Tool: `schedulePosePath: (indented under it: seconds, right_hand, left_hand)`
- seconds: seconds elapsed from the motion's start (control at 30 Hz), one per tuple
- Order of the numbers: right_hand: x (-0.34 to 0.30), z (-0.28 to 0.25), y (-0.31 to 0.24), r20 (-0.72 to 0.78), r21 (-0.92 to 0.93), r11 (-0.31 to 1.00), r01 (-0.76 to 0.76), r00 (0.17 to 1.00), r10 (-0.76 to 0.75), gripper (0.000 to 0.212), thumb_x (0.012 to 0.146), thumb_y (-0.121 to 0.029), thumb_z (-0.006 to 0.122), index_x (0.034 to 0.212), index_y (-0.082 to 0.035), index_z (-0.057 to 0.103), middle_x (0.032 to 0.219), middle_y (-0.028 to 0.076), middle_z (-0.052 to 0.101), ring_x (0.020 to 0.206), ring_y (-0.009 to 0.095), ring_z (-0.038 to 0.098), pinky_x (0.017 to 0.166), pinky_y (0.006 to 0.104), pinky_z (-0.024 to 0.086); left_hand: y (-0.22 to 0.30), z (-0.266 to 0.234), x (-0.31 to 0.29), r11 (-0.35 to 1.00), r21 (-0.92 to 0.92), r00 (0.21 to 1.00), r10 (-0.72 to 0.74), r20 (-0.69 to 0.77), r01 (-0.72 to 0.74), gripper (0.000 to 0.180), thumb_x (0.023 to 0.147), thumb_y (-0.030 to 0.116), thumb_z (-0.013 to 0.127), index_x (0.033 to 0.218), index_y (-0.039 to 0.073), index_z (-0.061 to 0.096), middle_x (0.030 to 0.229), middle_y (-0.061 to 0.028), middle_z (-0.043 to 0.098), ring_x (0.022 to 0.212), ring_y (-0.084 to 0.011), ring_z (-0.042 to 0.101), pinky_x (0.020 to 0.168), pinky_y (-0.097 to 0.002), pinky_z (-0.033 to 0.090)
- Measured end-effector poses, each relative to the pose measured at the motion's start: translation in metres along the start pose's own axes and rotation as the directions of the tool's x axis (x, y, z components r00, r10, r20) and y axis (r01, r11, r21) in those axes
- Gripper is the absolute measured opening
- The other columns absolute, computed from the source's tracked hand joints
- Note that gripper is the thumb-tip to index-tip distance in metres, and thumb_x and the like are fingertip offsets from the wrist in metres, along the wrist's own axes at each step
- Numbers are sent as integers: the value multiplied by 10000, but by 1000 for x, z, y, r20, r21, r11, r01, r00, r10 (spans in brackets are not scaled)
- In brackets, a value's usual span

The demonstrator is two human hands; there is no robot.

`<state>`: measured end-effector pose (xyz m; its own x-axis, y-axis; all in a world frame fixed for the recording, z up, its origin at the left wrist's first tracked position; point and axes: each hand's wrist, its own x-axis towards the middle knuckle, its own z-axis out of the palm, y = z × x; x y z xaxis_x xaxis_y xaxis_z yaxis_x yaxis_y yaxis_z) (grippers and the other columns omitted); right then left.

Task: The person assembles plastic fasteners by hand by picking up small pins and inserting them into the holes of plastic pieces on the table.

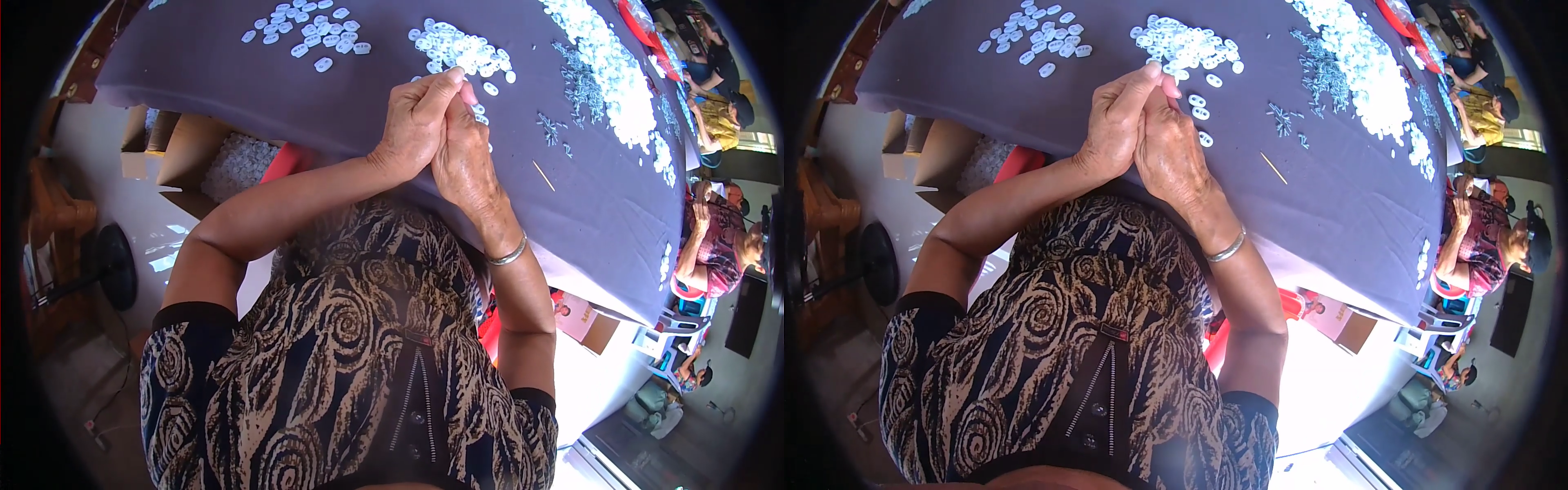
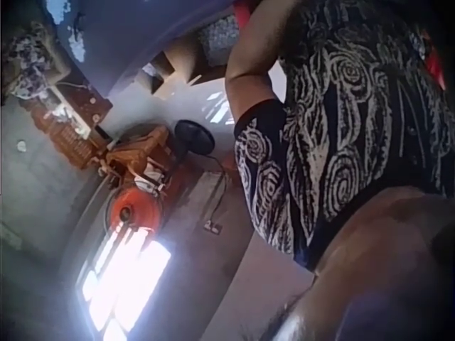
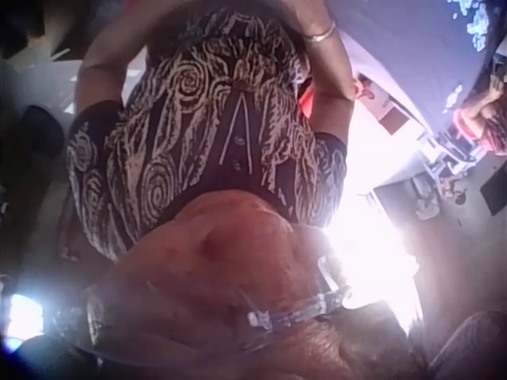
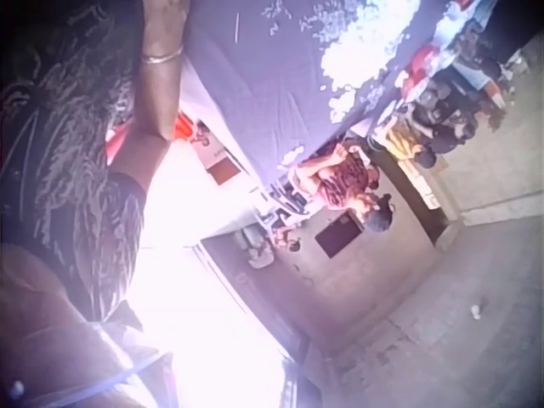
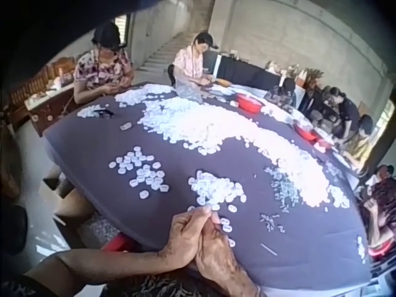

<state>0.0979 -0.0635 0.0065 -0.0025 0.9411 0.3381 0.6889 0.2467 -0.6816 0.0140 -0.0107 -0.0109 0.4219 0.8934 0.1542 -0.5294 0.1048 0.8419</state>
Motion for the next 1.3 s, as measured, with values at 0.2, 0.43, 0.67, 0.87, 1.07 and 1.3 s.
schedulePosePath:
  seconds: [0.2, 0.43, 0.67, 0.87, 1.07, 1.3]
  right_hand:
    - [2, 5, 4, -16, 10, 1000, 14, 1000, -13, 216, 884, -79, 458, 1057, 50, 438, 784, 292, 590, 764, 474, 581, 657, 504, 474]
    - [3, 9, 7, -37, -9, 999, -33, 999, 33, 256, 938, -103, 397, 1128, 42, 489, 886, 277, 616, 844, 463, 597, 670, 433, 503]
    - [8, 0, 7, -58, -74, 994, 85, 994, -89, 205, 879, -44, 443, 1058, 53, 429, 763, 298, 573, 750, 470, 583, 614, 485, 483]
    - [3, -13, -3, -108, -68, 997, 40, 993, -47, 233, 923, -201, 519, 1016, -23, 402, 631, 209, 564, 592, 422, 584, 501, 452, 463]
    - [3, -22, -7, -9, -70, 985, -156, 988, 156, 234, 947, -178, 472, 1140, -49, 446, 789, 200, 619, 807, 405, 631, 635, 413, 492]
    - [4, -26, -2, -39, 79, 979, -190, 980, 193, 218, 937, -182, 431, 1069, -19, 488, 677, 104, 557, 611, 173, 554, 572, 314, 453]
  left_hand:
    - [-4, -4, 4, 997, -75, 1000, -29, 6, 30, 325, 945, 249, 496, 765, 0, 602, 740, -47, 582, 671, -95, 532, 632, -234, 452]
    - [-9, -3, 9, 998, -57, 997, -16, -78, 12, 314, 910, 217, 550, 689, 1, 603, 626, 2, 553, 587, -58, 473, 540, -228, 409]
    - [-2, -4, 11, 997, 51, 998, 47, 48, -49, 348, 960, 284, 460, 823, 2, 611, 773, -62, 595, 728, -117, 549, 693, -254, 458]
    - [13, -4, 8, 990, -96, 988, -89, 129, 102, 534, 977, 431, 303, 1026, -18, 588, 957, -130, 597, 934, -194, 558, 880, -324, 430]
    - [16, -3, 4, 975, -150, 982, -149, 117, 166, 439, 964, 339, 380, 1075, -42, 568, 1034, -120, 589, 954, -187, 561, 881, -308, 428]
    - [18, -5, 0, 993, -50, 989, -103, 106, 109, 367, 941, 246, 447, 1120, -53, 561, 1061, -97, 584, 974, -162, 545, 857, -309, 439]
